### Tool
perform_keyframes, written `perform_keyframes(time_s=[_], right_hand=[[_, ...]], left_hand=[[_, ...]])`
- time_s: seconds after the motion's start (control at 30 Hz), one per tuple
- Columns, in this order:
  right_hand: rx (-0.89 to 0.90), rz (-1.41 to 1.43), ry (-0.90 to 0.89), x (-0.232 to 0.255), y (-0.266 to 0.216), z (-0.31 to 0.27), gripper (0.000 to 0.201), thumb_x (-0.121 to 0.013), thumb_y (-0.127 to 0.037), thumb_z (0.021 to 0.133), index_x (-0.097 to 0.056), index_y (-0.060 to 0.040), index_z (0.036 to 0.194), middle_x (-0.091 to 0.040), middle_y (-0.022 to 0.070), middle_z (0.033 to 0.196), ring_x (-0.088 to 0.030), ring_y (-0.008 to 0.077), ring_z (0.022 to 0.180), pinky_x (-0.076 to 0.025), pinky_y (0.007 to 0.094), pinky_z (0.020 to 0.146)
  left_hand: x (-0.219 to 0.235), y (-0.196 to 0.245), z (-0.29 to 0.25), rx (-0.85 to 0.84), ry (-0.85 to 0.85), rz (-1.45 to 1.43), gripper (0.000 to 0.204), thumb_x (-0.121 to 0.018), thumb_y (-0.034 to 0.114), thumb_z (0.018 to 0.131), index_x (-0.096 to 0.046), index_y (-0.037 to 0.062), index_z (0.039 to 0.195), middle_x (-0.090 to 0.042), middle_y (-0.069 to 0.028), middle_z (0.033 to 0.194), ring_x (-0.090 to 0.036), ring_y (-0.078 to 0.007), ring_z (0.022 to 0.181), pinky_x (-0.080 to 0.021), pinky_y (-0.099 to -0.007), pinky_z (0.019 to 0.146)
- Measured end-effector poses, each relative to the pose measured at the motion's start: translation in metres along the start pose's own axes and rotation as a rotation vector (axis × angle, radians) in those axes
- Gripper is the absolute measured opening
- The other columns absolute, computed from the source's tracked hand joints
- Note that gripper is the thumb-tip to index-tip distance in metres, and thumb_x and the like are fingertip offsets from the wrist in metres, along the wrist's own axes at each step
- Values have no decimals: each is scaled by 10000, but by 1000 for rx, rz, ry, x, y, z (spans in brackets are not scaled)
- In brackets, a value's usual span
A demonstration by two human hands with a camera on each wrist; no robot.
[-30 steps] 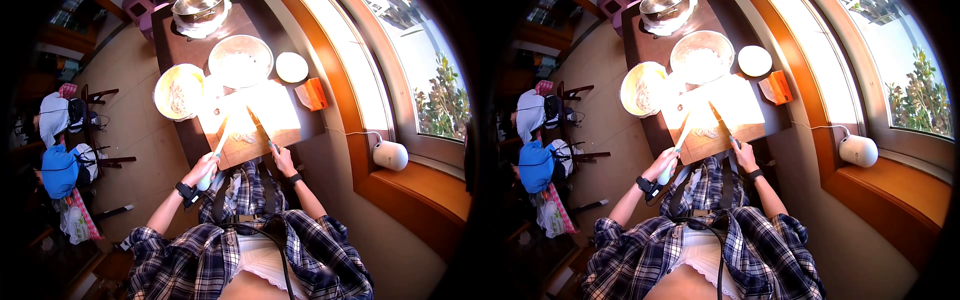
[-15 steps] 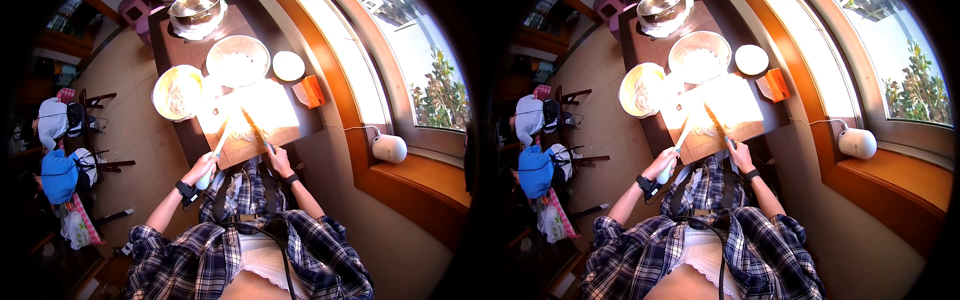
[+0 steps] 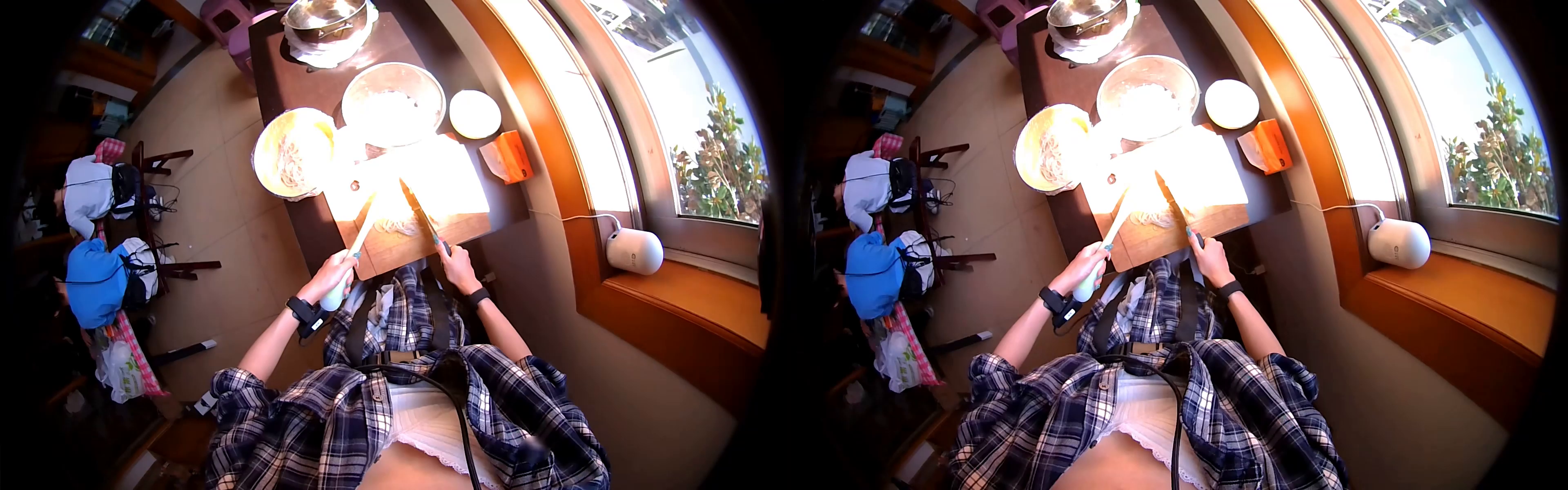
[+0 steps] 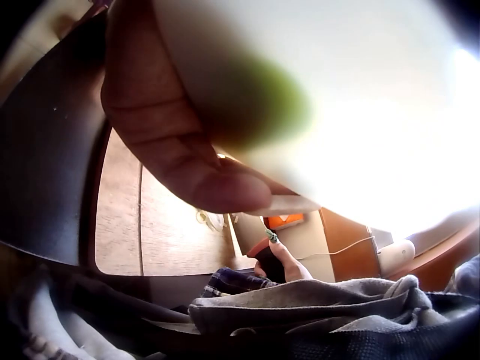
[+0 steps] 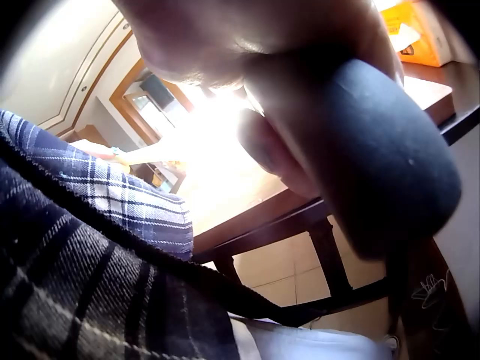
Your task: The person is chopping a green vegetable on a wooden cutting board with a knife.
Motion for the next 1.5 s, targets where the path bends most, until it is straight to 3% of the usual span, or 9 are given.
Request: perform_keyframes(time_s=[0.1,0.27,0.57,0.77,0.83,0.9,1.27,1.33,1.5], right_hand=[[-19,80,-13,-14,11,5,568,-491,-434,861,-512,91,645,-473,287,578,-545,421,600,-403,429,539],[-75,136,-38,-2,9,-5,619,-483,-505,860,-503,21,534,-472,60,448,-480,125,421,-376,301,429],[-32,168,-19,-2,8,6,542,-485,-398,883,-475,40,563,-434,83,442,-472,152,418,-359,330,428],[76,113,-33,-32,-1,-4,568,-477,-419,877,-467,68,586,-445,207,497,-513,281,466,-370,387,478],[96,77,-18,-35,1,-7,578,-480,-431,875,-462,67,582,-430,194,488,-479,259,445,-360,387,471],[86,94,-13,-31,4,-9,507,-470,-395,893,-472,8,585,-406,40,459,-403,116,425,-324,296,426],[233,131,69,-25,8,-5,497,-462,-367,902,-463,26,599,-387,72,461,-393,142,428,-323,320,439],[140,100,37,-27,20,1,503,-513,-366,863,-493,85,642,-422,230,510,-486,298,453,-364,387,479],[85,141,86,-14,18,4,522,-513,-377,868,-467,66,597,-398,190,470,-449,260,418,-343,378,453]], left_hand=[[-3,-4,-3,12,8,-11,170,-405,218,907,-409,58,849,-431,-10,532,-421,-112,377,-378,-248,365],[-2,-2,-4,28,5,5,174,-413,221,905,-409,59,842,-432,-8,534,-425,-114,378,-377,-249,367],[-3,-3,-5,21,11,6,177,-420,230,903,-416,61,848,-438,-5,537,-423,-113,375,-383,-249,370],[-3,-7,-4,36,8,5,171,-411,225,905,-413,62,851,-434,-7,536,-420,-110,376,-383,-247,368],[-3,-9,-5,37,0,10,170,-409,223,904,-412,62,852,-432,-7,536,-420,-109,378,-382,-248,366],[-3,-8,-5,48,6,28,167,-410,219,903,-408,59,851,-427,-7,535,-419,-108,380,-381,-248,366],[-5,-8,-6,41,10,9,170,-407,217,909,-402,57,853,-429,-10,538,-417,-109,378,-380,-247,367],[-4,-8,-7,38,10,10,172,-406,220,913,-401,58,853,-429,-10,536,-416,-109,377,-381,-247,367],[-1,-12,-6,28,-4,7,179,-404,228,919,-402,62,852,-429,-6,533,-414,-109,377,-379,-245,370]])
Point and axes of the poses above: each hand's wrist, its own z-axis towards the middle knuckle, its own x-axis out of the back of the hand, y = z × x, the point moved 7 cm from there along z, towards the middle knuckle
